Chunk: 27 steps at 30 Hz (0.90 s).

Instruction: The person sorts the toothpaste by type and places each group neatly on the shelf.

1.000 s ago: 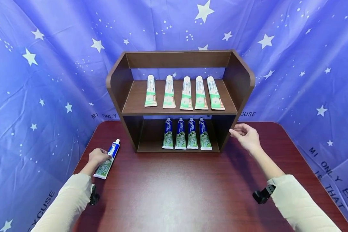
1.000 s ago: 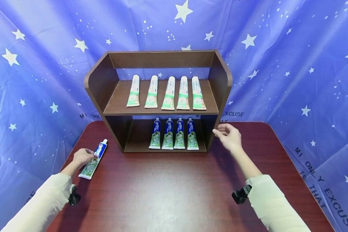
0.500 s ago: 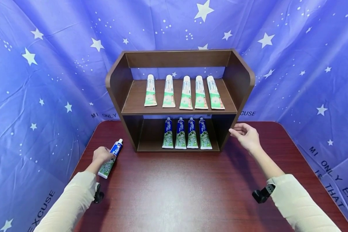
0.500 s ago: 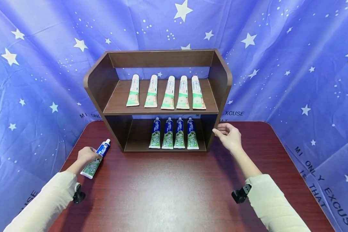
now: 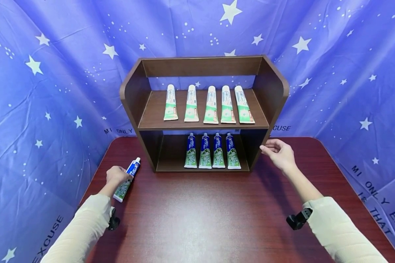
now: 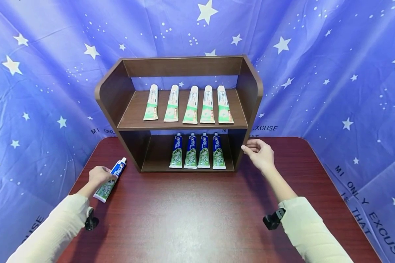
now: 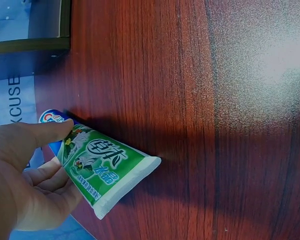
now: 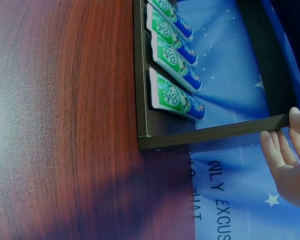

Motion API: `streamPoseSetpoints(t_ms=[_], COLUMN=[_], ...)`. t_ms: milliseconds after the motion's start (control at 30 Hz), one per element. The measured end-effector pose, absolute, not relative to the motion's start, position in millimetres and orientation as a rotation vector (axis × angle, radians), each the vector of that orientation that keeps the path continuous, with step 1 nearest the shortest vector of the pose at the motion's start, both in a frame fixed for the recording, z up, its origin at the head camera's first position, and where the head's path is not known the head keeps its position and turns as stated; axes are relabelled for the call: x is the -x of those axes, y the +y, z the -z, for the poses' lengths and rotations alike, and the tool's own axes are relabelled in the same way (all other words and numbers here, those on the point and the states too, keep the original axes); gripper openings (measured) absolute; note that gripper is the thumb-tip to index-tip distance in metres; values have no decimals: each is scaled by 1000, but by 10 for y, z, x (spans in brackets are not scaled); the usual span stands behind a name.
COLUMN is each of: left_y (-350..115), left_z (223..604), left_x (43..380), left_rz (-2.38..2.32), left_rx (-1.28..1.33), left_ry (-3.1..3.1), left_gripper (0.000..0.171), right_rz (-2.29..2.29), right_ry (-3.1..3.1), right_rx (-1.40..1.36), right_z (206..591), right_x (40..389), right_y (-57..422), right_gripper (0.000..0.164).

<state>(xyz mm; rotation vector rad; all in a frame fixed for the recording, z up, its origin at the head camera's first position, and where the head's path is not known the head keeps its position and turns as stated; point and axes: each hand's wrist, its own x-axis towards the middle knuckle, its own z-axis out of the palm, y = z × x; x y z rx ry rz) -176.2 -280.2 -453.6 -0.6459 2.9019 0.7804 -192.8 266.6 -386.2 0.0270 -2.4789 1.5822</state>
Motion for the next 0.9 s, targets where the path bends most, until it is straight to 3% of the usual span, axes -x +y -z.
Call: streamPoseSetpoints(t_ms=[533,733,900], left_y=[-2853,-2886,-2914], left_z=[4501,4520,4534], left_x=[1767,1741,1695], left_rz=[-710,-953,-1147], left_rx=[621,708,717], left_ry=[2862,2700,2553], left_gripper=[33,34,44], right_rz=[-1613,-1611,-1617], right_ry=[-2495,-2490,-2480], right_rx=[-7,-12,-9], right_z=[3851,3853,3850], right_x=[1921,1922,1914], right_y=[2671,2676,2673], right_gripper=[42,41,43])
